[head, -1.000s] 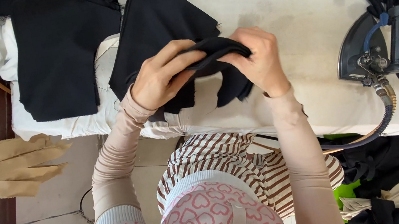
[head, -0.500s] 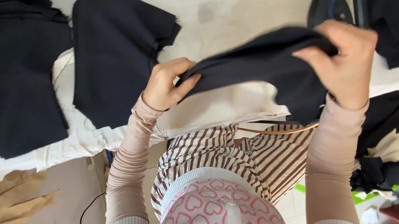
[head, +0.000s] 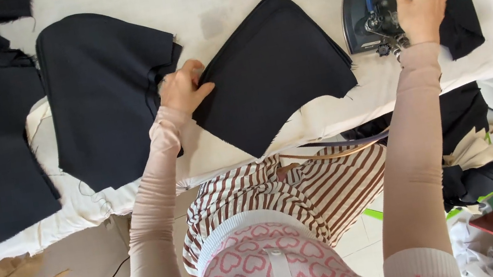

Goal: The person irons several black fabric pieces on a padded ironing table. They repeatedly pick up each piece, smooth it, press it with a steam iron, and place it aside. The person also ties a white ribbon around a bundle of fabric during the process.

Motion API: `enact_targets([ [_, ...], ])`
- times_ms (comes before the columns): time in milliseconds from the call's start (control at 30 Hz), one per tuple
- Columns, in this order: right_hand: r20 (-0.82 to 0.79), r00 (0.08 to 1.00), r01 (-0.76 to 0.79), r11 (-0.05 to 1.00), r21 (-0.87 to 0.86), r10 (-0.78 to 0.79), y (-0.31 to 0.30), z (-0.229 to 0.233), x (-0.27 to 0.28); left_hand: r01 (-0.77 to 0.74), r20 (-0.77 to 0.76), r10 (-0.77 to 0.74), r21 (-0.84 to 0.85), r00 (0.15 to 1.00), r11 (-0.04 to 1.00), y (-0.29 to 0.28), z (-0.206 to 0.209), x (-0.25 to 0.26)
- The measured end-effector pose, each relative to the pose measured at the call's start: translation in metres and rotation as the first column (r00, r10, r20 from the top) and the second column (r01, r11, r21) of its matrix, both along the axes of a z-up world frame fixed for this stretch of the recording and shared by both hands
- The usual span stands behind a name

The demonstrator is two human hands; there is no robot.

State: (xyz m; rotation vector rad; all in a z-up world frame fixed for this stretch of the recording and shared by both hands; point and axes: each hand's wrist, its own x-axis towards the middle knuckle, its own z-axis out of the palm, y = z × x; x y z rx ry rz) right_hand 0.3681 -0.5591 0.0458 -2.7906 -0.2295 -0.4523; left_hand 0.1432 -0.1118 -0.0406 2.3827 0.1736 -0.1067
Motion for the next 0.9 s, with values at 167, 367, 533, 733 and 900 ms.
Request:
enact_targets([
  [167, -0.299, 0.954, -0.031, 0.999, -0.015, 0.025, -0.017, -0.027, 0.033, -0.065, 0.039, 0.067, -0.055, 0.997, 0.996, -0.008, -0.003, -0.015],
  [367, -0.389, 0.918, 0.069, 0.935, 0.347, 0.076, -0.006, -0.023, 0.032, -0.169, 0.068, 0.21, -0.383, 0.975, 0.908, 0.0, -0.032, -0.02],
  [533, -0.363, 0.932, 0.108, 0.935, 0.339, 0.024, 0.009, 0.013, -0.001, -0.187, 0.124, 0.244, -0.357, 0.962, 0.915, -0.003, -0.036, -0.019],
  [733, -0.176, 0.962, -0.182, 0.972, 0.15, 0.207, 0.003, 0.051, -0.038, -0.217, 0.18, 0.294, -0.356, 0.939, 0.909, -0.008, -0.036, -0.019],
  [900, -0.229, 0.914, -0.343, 0.939, 0.009, 0.336, 0.066, 0.086, -0.065, -0.22, 0.248, 0.307, -0.322, 0.919, 0.921, -0.011, -0.035, -0.02],
])
